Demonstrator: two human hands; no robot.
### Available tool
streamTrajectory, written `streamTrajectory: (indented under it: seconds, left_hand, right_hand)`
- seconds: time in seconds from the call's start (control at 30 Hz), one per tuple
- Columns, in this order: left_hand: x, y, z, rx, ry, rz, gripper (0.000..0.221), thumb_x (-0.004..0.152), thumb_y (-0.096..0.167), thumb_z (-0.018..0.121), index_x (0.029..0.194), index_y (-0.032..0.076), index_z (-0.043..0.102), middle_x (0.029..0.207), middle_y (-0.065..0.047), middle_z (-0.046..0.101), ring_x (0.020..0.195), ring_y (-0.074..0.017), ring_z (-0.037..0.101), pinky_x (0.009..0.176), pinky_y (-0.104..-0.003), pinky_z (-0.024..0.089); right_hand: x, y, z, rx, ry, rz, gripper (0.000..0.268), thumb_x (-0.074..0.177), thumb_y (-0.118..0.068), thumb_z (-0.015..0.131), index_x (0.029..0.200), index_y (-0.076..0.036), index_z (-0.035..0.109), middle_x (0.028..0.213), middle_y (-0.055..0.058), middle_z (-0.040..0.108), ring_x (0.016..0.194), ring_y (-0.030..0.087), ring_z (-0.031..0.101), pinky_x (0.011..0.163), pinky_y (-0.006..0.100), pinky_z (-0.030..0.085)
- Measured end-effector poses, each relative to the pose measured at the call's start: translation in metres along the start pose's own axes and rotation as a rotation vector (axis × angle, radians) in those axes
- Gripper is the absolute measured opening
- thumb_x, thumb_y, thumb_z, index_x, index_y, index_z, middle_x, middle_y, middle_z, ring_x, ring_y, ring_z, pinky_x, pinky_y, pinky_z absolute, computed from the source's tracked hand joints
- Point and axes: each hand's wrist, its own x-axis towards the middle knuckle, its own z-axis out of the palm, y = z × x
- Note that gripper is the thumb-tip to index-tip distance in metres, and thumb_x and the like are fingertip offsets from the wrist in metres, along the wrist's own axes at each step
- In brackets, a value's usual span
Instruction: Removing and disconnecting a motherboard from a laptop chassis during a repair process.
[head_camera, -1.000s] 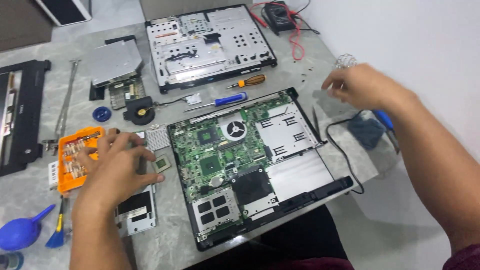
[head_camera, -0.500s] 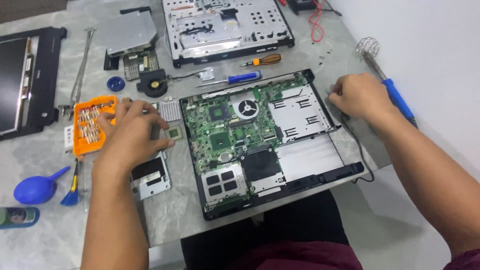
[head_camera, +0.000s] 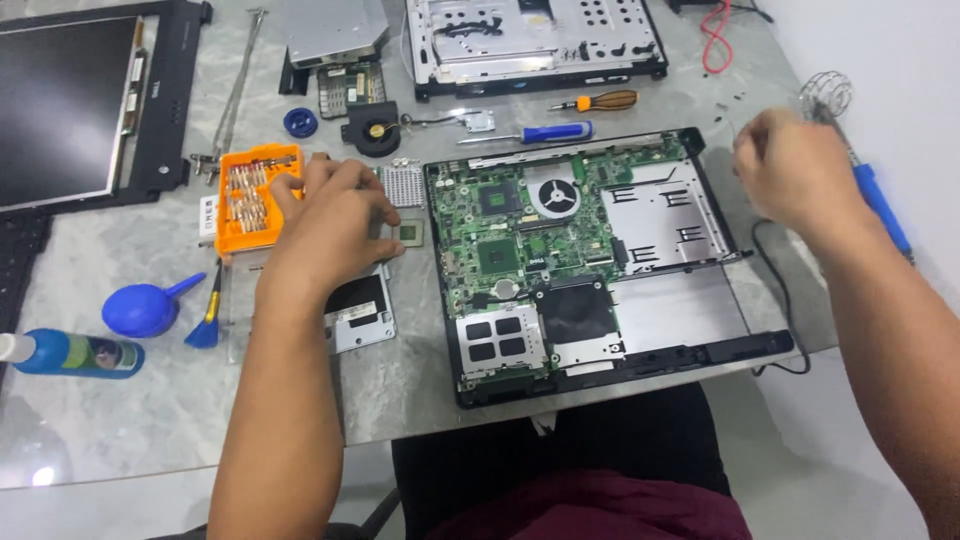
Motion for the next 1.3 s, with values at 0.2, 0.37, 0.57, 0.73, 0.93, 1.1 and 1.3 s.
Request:
streamTrajectory:
  seconds: [0.2,0.37,0.57,0.73,0.93,1.1,1.3]
  left_hand:
    - [-0.005,0.011,-0.004,-0.058,0.073,0.056,0.032,0.07,0.034,0.081,0.093,0.016,0.066,0.121,-0.002,0.053,0.121,-0.0309,0.032,0.096,-0.051,0.02]
    - [-0.013,0.049,-0.003,-0.319,0.1,0.391,0.005,0.073,0.014,0.075,0.076,0.018,0.072,0.113,-0.007,0.063,0.12,-0.0339,0.04,0.1,-0.059,0.018]
    - [-0.004,0.045,0.029,-0.274,0.073,0.552,0.007,0.069,0.019,0.077,0.074,0.019,0.073,0.108,-0.004,0.062,0.114,-0.0308,0.042,0.096,-0.06,0.02]
    - [-0.004,0.048,0.026,-0.273,0.033,0.548,0.003,0.071,0.019,0.076,0.074,0.021,0.075,0.104,-0.003,0.062,0.114,-0.0294,0.041,0.096,-0.058,0.019]
    - [-0.002,0.046,0.031,-0.291,0.027,0.581,0.004,0.072,0.019,0.076,0.074,0.022,0.075,0.106,-0.002,0.062,0.115,-0.0287,0.04,0.097,-0.058,0.017]
    - [-0.002,0.047,0.032,-0.286,0.022,0.575,0.004,0.072,0.019,0.077,0.074,0.022,0.075,0.106,-0.002,0.062,0.115,-0.029,0.04,0.097,-0.058,0.017]
    - [0.0,0.047,0.035,-0.289,0.039,0.567,0.004,0.071,0.021,0.078,0.072,0.022,0.075,0.103,-0.001,0.063,0.114,-0.0277,0.041,0.096,-0.055,0.019]
  right_hand:
    - [-0.042,-0.077,-0.04,0.382,-0.112,-0.245,0.02,0.095,-0.009,0.039,0.108,-0.002,0.054,0.098,0.017,0.065,0.087,0.033,0.059,0.073,0.046,0.045]
    - [-0.077,-0.14,-0.037,0.475,-0.266,-0.898,0.013,0.09,-0.012,0.058,0.093,-0.003,0.066,0.084,0.02,0.069,0.077,0.041,0.068,0.068,0.047,0.055]
    - [-0.074,-0.16,-0.016,0.398,-0.095,-1.094,0.01,0.092,-0.016,0.059,0.09,-0.008,0.065,0.077,0.01,0.063,0.072,0.033,0.065,0.062,0.041,0.054]
    - [-0.07,-0.154,-0.008,0.389,-0.082,-1.077,0.01,0.091,-0.02,0.063,0.087,-0.011,0.066,0.072,0.003,0.059,0.063,0.025,0.063,0.059,0.033,0.053]
    - [-0.071,-0.156,-0.007,0.355,-0.082,-1.07,0.011,0.091,-0.017,0.062,0.084,-0.01,0.067,0.069,0.002,0.058,0.06,0.022,0.062,0.057,0.03,0.052]
    - [-0.071,-0.156,-0.008,0.368,-0.07,-1.075,0.012,0.09,-0.015,0.063,0.081,-0.009,0.067,0.067,0.003,0.058,0.058,0.022,0.061,0.056,0.03,0.052]
    - [-0.071,-0.157,-0.011,0.315,-0.035,-1.102,0.011,0.088,-0.016,0.064,0.08,-0.01,0.066,0.068,0.004,0.06,0.06,0.024,0.062,0.056,0.031,0.053]
